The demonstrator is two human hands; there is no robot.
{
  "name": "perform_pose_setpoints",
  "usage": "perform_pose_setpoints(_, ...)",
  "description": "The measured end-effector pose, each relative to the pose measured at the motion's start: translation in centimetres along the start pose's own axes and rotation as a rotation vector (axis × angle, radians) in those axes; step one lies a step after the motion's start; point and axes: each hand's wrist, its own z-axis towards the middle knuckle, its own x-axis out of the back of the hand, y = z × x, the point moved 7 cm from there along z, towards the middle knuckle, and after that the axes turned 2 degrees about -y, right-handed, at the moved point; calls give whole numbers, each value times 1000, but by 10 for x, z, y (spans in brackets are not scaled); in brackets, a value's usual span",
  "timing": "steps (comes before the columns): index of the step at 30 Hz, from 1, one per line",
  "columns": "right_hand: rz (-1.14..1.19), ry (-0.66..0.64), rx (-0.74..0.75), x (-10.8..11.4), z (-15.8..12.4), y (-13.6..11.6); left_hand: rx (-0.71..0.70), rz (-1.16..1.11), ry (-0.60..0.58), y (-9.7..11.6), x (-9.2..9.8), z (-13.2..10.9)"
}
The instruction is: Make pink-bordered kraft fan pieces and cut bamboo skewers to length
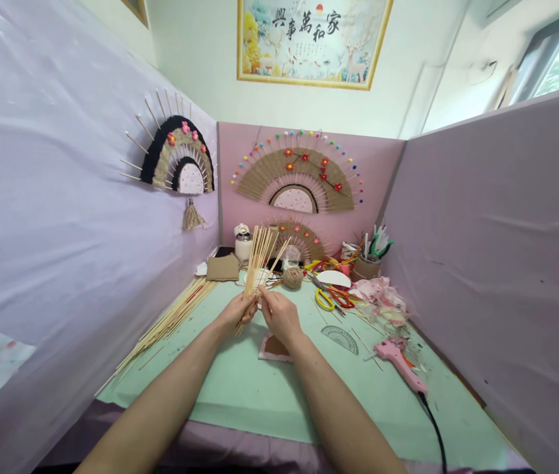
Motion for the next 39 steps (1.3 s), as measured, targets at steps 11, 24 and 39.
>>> perform_pose_setpoints(11,-52,360,-132,38,0,20,59,110,-178,-6,-21,-8)
perform_pose_setpoints(24,0,502,-345,54,-1,37,100,153,-281,-15,-26,-9)
perform_pose_setpoints(39,145,487,-635,49,-6,64,85,276,-262,-20,-24,-6)
